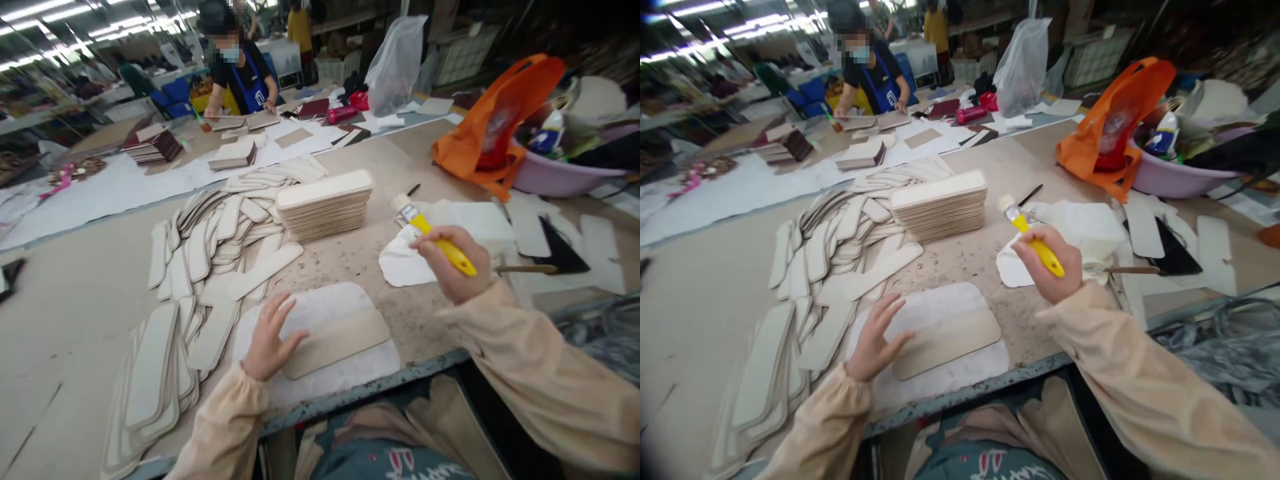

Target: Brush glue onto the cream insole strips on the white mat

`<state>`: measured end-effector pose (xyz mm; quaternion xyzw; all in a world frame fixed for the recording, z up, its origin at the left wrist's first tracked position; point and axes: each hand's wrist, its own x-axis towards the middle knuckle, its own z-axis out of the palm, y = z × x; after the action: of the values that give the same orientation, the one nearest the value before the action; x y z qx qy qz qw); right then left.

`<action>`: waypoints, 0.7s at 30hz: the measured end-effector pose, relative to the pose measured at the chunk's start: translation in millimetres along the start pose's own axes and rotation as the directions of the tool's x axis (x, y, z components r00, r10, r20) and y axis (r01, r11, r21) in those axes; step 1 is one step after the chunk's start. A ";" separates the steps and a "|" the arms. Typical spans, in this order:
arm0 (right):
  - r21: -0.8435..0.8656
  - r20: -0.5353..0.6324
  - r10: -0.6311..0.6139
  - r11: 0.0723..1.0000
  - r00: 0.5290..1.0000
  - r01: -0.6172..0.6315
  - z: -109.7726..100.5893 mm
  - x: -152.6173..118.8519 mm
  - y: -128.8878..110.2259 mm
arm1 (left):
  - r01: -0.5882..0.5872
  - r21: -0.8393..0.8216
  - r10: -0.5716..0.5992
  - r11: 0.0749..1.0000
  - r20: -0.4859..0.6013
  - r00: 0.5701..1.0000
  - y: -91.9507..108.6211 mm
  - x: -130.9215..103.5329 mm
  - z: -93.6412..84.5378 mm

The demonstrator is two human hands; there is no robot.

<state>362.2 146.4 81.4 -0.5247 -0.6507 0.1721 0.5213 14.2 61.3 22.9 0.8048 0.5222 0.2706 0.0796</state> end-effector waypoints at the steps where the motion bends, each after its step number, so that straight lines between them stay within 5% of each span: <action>1: 0.094 0.047 0.081 0.992 0.996 -0.086 -4.9 -25.3 -2.1 | -0.003 0.003 0.003 1.000 0.042 0.999 4.3 -27.8 6.9; 3: 0.218 0.131 0.226 0.943 0.965 -0.250 -8.5 -69.1 -2.5 | -0.001 -0.007 0.001 1.000 0.062 0.998 8.1 -70.3 18.7; 6: 0.307 0.239 0.373 0.847 0.896 -0.434 -3.1 -115.0 -2.0 | -0.037 -0.037 0.040 0.999 0.079 0.996 7.9 -101.9 27.8; 15: 0.562 0.439 0.540 0.460 0.719 -0.688 22.6 -160.3 -24.4 | -0.003 -0.023 0.002 1.000 -0.052 0.999 2.7 -109.4 36.0; 18: 0.560 0.323 0.572 0.527 0.754 -0.640 10.9 -158.0 -21.8 | -0.022 -0.025 0.020 0.999 -0.085 0.996 -0.4 -111.7 37.6; 21: 0.507 0.072 0.575 0.682 0.815 -0.527 -23.6 -147.2 -7.8 | -0.057 -0.022 0.054 0.998 -0.115 0.992 -7.8 -112.3 39.9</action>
<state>364.7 8.7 23.6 -0.5480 -0.3689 0.4602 0.5932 -5.9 -28.3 -53.5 0.8012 0.4998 0.3250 0.0519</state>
